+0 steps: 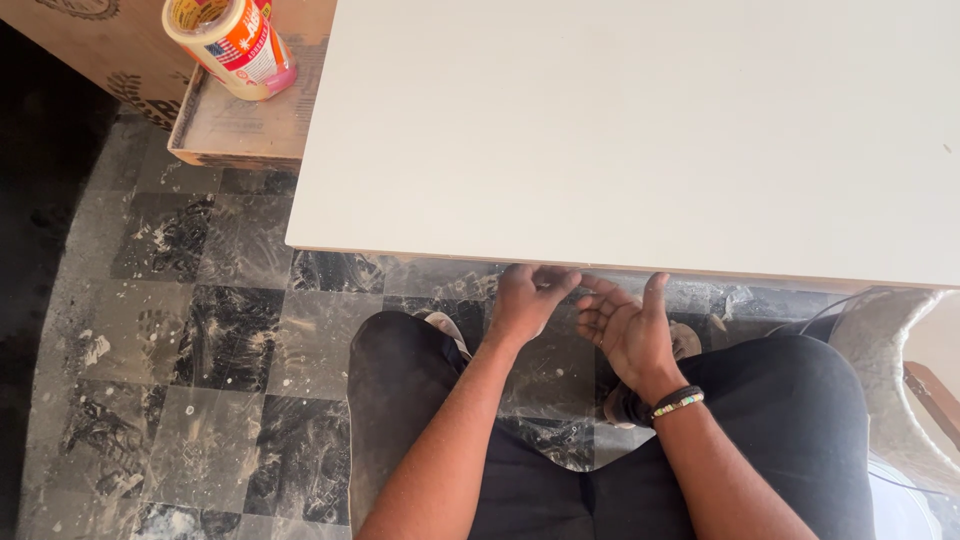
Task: The recorder applies masking tape to the edges of a white laminate board.
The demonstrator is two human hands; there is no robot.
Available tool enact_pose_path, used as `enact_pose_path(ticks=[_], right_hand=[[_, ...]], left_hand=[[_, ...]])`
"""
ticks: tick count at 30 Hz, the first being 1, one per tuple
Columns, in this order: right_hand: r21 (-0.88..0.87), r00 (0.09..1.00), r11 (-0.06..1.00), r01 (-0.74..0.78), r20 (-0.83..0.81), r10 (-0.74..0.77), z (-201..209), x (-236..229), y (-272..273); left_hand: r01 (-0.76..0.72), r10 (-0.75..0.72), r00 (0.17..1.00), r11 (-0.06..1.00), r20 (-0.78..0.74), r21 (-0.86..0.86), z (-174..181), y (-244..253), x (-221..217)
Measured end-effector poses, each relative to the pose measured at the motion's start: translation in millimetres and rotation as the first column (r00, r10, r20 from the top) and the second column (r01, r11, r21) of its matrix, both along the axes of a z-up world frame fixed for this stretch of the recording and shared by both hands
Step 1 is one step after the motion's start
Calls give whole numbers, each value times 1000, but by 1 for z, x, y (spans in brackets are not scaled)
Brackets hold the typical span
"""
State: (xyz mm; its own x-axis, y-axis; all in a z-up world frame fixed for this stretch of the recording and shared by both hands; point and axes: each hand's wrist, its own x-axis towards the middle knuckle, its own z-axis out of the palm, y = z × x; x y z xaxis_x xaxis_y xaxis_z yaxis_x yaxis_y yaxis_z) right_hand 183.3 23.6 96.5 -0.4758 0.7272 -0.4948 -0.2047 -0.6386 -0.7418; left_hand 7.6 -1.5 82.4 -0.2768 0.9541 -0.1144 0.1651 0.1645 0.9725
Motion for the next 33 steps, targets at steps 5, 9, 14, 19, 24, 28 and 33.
enact_pose_path(ticks=[5,9,14,19,24,28,33], right_hand=[[12,998,998,56,-7,-56,6,0,1],[62,997,996,63,51,-66,1,0,0],[143,995,990,10,98,-24,1,-2,-2],[268,958,961,-65,286,-15,-3,-3,-4],[336,949,940,-62,311,-49,-6,-1,-4],[363,915,930,-62,392,-92,-3,-1,-4],[197,954,978,72,273,-125,-3,0,0]], left_hand=[[49,-54,996,996,-71,-68,-6,-1,-1],[92,-101,989,992,-110,-86,-2,-1,-1],[83,-103,972,991,-213,-101,14,-6,0],[53,-121,943,975,-311,-216,16,-5,2],[79,-158,962,942,-223,-327,3,-2,2],[154,-187,981,909,-48,-388,-17,0,0],[112,-65,991,887,119,-449,-30,1,0]])
